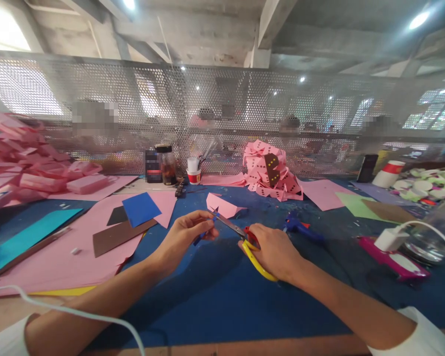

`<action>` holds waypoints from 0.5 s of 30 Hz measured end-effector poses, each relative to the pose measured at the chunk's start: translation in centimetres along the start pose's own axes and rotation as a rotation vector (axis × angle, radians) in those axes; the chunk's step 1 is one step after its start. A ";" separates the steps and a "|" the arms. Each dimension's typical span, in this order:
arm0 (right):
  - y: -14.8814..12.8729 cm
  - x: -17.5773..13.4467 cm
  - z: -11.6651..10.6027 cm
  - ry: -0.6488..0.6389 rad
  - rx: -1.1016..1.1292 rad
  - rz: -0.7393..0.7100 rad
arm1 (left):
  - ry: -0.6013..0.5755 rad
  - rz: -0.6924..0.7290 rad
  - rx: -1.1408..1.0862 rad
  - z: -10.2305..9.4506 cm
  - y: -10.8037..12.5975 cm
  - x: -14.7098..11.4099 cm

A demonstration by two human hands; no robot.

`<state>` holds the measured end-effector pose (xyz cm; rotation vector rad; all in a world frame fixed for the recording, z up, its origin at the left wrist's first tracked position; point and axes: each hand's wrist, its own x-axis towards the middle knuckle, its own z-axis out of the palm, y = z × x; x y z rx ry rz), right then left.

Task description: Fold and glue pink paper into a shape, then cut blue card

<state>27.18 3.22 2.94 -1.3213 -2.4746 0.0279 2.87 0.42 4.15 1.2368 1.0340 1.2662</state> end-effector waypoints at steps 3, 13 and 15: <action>0.0 0.0 0.1 0.002 0.003 -0.011 | -0.007 0.001 0.010 0.1 0.1 -0.1; -0.1 0.0 0.1 0.003 -0.021 0.001 | -0.007 0.004 0.034 0.1 0.1 -0.2; 0.0 0.0 0.1 0.010 -0.020 -0.004 | -0.010 0.004 0.036 0.1 0.1 -0.1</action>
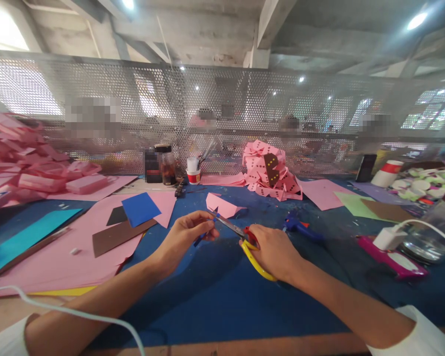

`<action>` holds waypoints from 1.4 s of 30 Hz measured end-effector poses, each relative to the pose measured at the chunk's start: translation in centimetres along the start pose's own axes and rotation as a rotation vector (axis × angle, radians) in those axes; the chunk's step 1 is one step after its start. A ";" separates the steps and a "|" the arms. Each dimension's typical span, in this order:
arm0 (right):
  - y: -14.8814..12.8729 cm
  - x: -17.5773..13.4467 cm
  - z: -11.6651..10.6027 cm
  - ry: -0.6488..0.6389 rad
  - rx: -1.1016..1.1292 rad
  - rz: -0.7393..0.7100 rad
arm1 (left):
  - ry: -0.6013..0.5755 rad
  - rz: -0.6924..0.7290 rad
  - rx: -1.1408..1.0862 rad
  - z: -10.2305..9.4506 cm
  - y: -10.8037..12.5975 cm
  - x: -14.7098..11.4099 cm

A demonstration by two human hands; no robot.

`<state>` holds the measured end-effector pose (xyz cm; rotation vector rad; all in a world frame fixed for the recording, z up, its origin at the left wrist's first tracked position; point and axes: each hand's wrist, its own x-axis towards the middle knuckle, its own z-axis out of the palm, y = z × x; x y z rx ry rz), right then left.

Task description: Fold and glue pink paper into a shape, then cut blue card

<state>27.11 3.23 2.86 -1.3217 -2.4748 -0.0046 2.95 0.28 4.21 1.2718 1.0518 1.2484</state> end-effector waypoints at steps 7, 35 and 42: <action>0.0 -0.1 0.0 0.013 0.005 -0.006 | -0.006 0.006 0.007 0.0 0.1 0.0; 0.0 0.1 0.1 -0.056 -0.037 0.018 | -0.041 0.008 -0.002 -0.4 -0.7 0.2; 0.1 -0.1 0.1 0.013 -0.055 -0.006 | -0.009 0.017 -0.001 -0.5 -0.6 0.3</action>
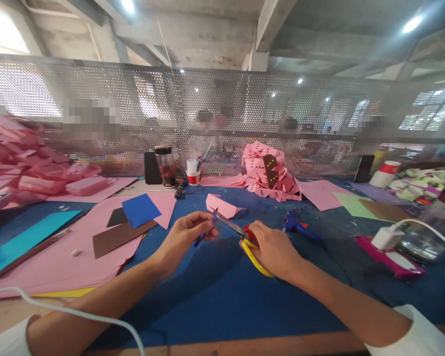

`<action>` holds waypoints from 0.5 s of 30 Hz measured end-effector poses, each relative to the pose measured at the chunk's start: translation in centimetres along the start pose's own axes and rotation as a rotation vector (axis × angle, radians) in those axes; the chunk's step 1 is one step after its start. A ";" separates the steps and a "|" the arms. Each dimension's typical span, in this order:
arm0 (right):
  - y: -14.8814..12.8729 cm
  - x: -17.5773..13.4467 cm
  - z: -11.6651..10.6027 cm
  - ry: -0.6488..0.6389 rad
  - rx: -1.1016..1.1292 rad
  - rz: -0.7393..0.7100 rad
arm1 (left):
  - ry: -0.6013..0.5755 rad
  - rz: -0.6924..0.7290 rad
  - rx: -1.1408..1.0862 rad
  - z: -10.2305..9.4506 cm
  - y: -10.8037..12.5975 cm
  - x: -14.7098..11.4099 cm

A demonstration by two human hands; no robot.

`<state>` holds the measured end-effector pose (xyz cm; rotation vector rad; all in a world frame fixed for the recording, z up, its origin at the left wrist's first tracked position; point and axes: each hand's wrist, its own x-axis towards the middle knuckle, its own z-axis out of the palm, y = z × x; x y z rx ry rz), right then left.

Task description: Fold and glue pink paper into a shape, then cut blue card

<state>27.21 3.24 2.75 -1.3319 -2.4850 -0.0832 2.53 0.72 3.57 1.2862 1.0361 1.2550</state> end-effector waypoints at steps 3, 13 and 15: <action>-0.1 0.0 0.0 -0.018 -0.016 -0.006 | 0.000 0.006 0.003 0.0 0.0 0.0; -0.1 -0.1 0.3 -0.036 -0.011 0.000 | -0.012 0.004 0.005 0.2 0.1 -0.1; -0.1 -0.1 0.3 -0.039 0.001 -0.003 | -0.017 0.007 0.008 0.2 0.1 -0.2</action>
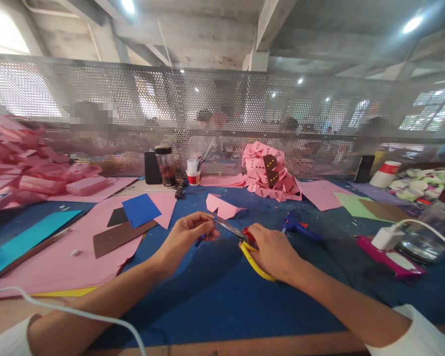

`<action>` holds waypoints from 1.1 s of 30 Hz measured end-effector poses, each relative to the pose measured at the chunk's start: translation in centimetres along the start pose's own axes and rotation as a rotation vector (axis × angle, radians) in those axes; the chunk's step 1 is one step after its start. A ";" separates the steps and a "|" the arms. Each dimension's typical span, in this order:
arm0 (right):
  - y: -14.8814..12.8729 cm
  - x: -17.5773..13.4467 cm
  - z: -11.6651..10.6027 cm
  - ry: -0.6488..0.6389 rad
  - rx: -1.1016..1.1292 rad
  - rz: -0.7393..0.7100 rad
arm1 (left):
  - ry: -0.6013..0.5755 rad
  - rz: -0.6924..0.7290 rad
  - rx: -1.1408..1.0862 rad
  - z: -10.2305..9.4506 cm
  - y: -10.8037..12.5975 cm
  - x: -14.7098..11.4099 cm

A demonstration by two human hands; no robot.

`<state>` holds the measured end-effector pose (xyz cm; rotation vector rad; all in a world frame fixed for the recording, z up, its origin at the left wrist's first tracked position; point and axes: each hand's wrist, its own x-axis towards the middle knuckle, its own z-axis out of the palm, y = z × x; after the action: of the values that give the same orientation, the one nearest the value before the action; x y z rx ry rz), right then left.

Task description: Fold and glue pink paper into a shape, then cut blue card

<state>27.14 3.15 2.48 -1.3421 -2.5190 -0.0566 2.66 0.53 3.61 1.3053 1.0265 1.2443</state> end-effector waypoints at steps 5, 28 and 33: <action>-0.2 0.0 -0.3 0.003 0.024 0.006 | -0.003 0.004 0.010 0.0 0.0 0.0; -0.7 0.1 -1.0 -0.055 0.007 0.045 | 0.006 0.010 0.028 0.2 0.3 0.1; -0.7 0.1 -0.9 -0.065 -0.005 0.060 | 0.006 -0.007 0.026 0.1 0.3 0.0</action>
<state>26.71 2.69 3.48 -1.4426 -2.5318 -0.0075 2.77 0.48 3.94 1.3182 1.0536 1.2340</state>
